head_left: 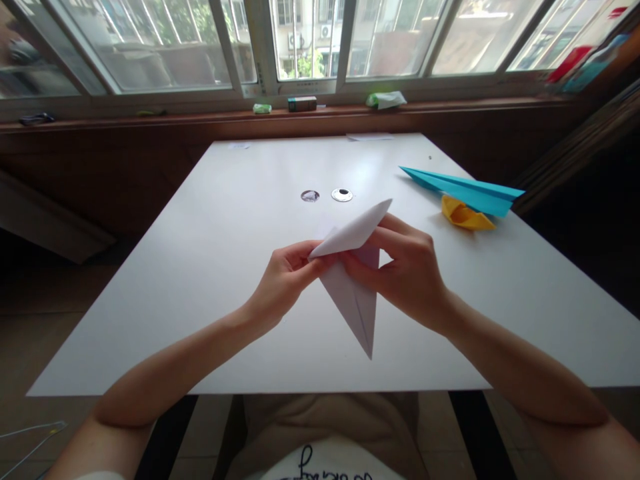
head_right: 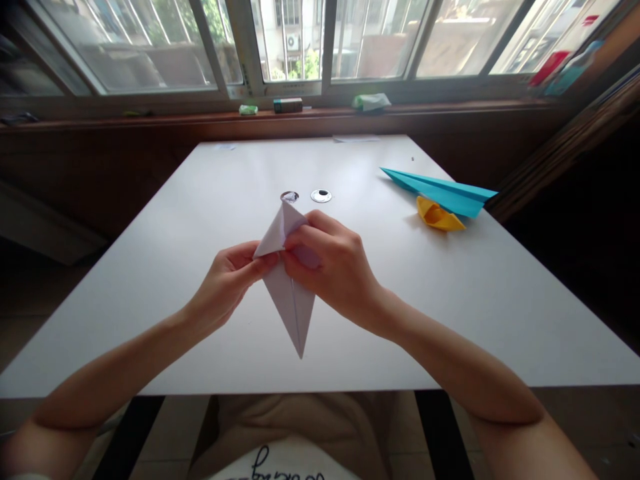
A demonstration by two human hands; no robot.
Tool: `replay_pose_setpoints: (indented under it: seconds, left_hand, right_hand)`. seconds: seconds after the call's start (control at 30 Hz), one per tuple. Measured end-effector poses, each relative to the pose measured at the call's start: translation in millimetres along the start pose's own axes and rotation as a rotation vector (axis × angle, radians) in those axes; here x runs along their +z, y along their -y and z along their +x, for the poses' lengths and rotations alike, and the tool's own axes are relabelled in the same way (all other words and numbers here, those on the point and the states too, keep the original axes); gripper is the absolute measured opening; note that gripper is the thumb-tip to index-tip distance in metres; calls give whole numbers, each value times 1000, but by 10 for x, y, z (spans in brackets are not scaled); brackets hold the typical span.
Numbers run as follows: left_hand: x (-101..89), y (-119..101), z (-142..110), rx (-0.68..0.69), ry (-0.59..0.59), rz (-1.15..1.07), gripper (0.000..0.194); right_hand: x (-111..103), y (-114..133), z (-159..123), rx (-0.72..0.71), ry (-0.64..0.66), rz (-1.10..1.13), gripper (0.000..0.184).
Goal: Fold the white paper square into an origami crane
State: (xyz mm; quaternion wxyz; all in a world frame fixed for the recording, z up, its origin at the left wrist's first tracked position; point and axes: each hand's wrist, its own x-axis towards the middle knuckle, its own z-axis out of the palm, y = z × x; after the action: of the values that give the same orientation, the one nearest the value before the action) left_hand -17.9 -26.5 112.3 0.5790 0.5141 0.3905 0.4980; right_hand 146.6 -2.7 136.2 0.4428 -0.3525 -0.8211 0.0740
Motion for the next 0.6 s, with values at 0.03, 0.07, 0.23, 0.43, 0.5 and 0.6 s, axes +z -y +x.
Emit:
replay_pose_setpoints:
  seconds: [0.03,0.07,0.23,0.43,0.5,0.6]
  left_hand:
    - [2,1,0,5,-5,6,19]
    - [3,3,0,3,-12,12,19]
    - [2,14,-3,-74,-20,-4,21]
    - [-30,20,19,-182,-14,-38,24]
    - [-41,24,27,-202,-20,-44,24]
    - [-49,27,30,-213,-23,-48,24]
  right_hand:
    - [-4,1,0,8,8,0,5]
    - [-6,2,-1,12,15,1,5]
    - [1,-9,1,42,63,29,6]
    - [-49,-52,50,130,218,93,8]
    - [-77,-68,66,140,265,136,11]
    - [-107,-83,76,142,279,165,12]
